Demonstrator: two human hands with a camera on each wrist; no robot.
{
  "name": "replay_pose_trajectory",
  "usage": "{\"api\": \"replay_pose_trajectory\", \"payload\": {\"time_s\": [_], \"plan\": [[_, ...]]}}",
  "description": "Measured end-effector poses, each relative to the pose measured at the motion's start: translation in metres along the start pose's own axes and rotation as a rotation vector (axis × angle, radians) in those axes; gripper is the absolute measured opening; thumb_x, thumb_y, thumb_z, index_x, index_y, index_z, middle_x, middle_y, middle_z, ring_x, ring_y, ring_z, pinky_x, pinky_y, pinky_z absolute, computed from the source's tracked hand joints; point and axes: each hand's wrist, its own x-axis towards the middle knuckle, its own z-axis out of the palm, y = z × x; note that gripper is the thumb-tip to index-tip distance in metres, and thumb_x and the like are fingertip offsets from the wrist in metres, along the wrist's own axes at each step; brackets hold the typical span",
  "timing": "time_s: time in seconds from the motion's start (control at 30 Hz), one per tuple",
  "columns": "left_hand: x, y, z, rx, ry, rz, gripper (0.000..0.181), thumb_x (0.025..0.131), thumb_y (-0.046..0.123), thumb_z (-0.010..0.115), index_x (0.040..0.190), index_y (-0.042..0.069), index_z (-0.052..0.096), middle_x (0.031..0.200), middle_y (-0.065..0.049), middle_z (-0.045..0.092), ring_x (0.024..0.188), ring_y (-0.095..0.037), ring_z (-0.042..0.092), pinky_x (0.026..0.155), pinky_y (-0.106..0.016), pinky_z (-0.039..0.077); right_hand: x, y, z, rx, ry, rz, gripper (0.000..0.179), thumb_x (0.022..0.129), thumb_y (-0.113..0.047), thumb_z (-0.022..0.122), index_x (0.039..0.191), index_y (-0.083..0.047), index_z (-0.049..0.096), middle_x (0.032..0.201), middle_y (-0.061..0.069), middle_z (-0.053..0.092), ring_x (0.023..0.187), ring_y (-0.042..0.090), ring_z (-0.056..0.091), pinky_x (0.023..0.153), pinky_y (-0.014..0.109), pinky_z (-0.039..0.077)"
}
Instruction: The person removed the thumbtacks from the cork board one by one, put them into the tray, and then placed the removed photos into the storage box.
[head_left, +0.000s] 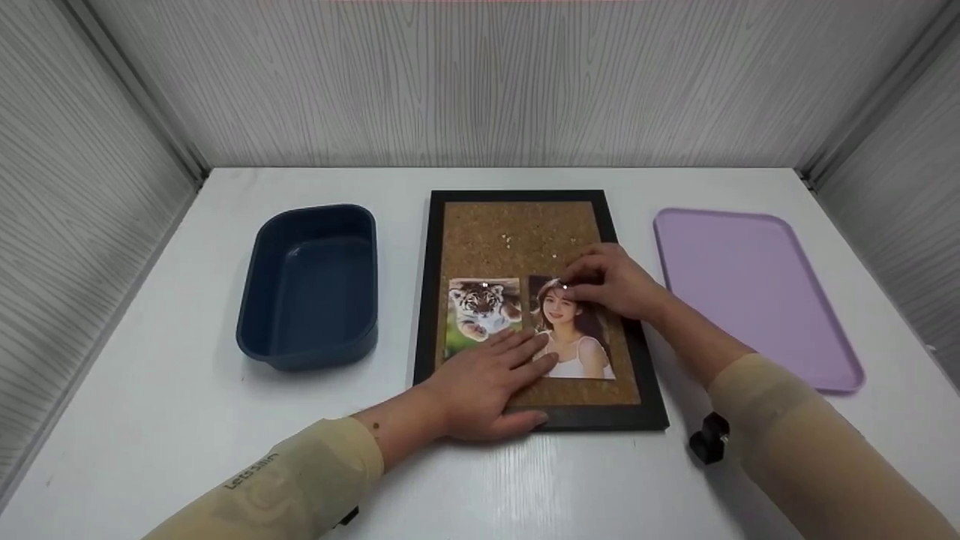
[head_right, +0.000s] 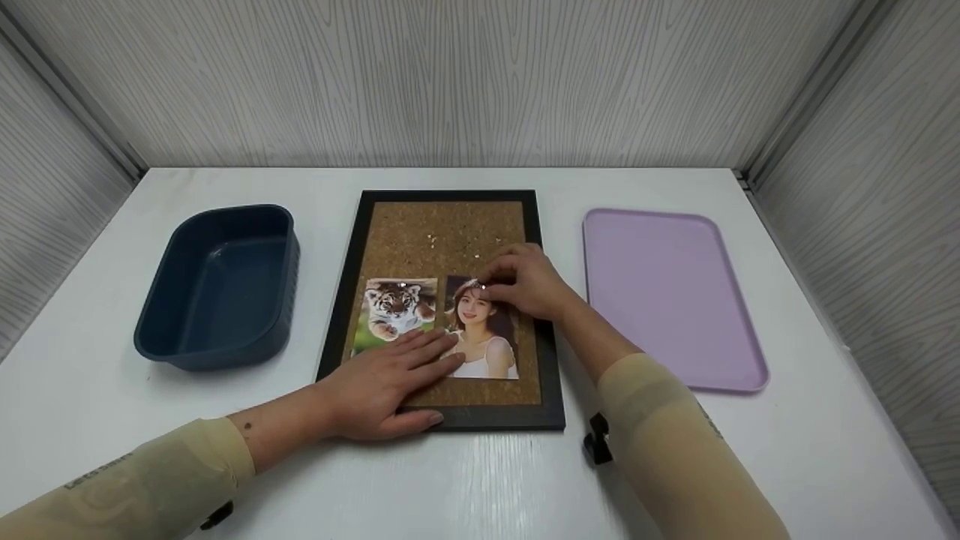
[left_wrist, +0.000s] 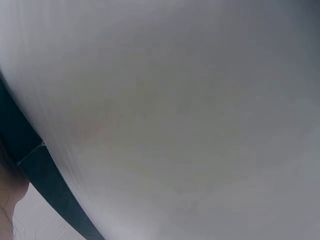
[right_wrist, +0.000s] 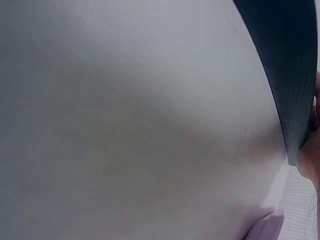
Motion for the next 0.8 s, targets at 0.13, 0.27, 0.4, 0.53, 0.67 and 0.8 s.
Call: {"api": "replay_pose_trajectory", "payload": {"time_s": [0.13,0.27,0.4,0.53,0.67,0.8], "plan": [[-0.0005,0.0,0.0007,-0.001,0.002,0.0,0.078,0.108,0.065,0.035,0.17,0.017,0.029,0.175,-0.011,0.022,0.162,-0.028,0.016,0.131,-0.041,0.009,0.0,-0.0003,0.0,0.001,-0.004,0.012,0.017,0.093,-0.018,0.085,0.108,-0.01,0.084,0.127,0.012,0.068,0.127,0.031,0.05,0.112,0.051,0.036],[-0.0003,0.0002,0.0005,0.002,0.002,-0.001,0.079,0.108,0.065,0.034,0.17,0.017,0.029,0.175,-0.011,0.021,0.162,-0.028,0.016,0.131,-0.041,0.009,0.0,-0.0004,-0.0001,0.002,-0.001,0.023,0.016,0.093,-0.018,0.085,0.107,-0.01,0.084,0.128,0.012,0.068,0.127,0.032,0.05,0.113,0.052,0.035],[-0.0002,0.0001,0.0006,0.008,-0.003,-0.002,0.079,0.108,0.066,0.033,0.17,0.017,0.027,0.176,-0.011,0.021,0.162,-0.028,0.015,0.131,-0.04,0.008,-0.0001,0.0001,0.0001,-0.001,0.0,0.014,0.015,0.093,-0.017,0.085,0.107,-0.01,0.083,0.127,0.012,0.067,0.127,0.032,0.051,0.112,0.053,0.035],[-0.0003,0.0002,0.0007,0.015,-0.004,-0.002,0.079,0.108,0.066,0.033,0.17,0.017,0.027,0.175,-0.011,0.021,0.162,-0.028,0.016,0.131,-0.04,0.008,-0.0001,0.001,0.0005,-0.008,-0.004,-0.01,0.014,0.094,-0.016,0.084,0.107,-0.009,0.083,0.126,0.012,0.068,0.126,0.032,0.053,0.113,0.052,0.036],[-0.0005,0.0001,0.0003,0.017,-0.004,-0.006,0.079,0.108,0.066,0.033,0.17,0.017,0.028,0.175,-0.011,0.022,0.162,-0.028,0.016,0.131,-0.04,0.009,0.0012,0.0003,0.0002,-0.009,-0.003,-0.026,0.013,0.094,-0.016,0.084,0.105,-0.009,0.083,0.123,0.011,0.069,0.124,0.031,0.054,0.113,0.051,0.036],[-0.0005,0.0,-0.0002,0.01,-0.006,-0.011,0.079,0.108,0.067,0.033,0.17,0.018,0.028,0.176,-0.01,0.022,0.162,-0.027,0.015,0.131,-0.041,0.009,0.002,-0.0014,-0.0005,-0.017,-0.002,-0.014,0.012,0.094,-0.017,0.084,0.103,-0.01,0.083,0.121,0.01,0.07,0.123,0.03,0.054,0.111,0.05,0.035]]}}
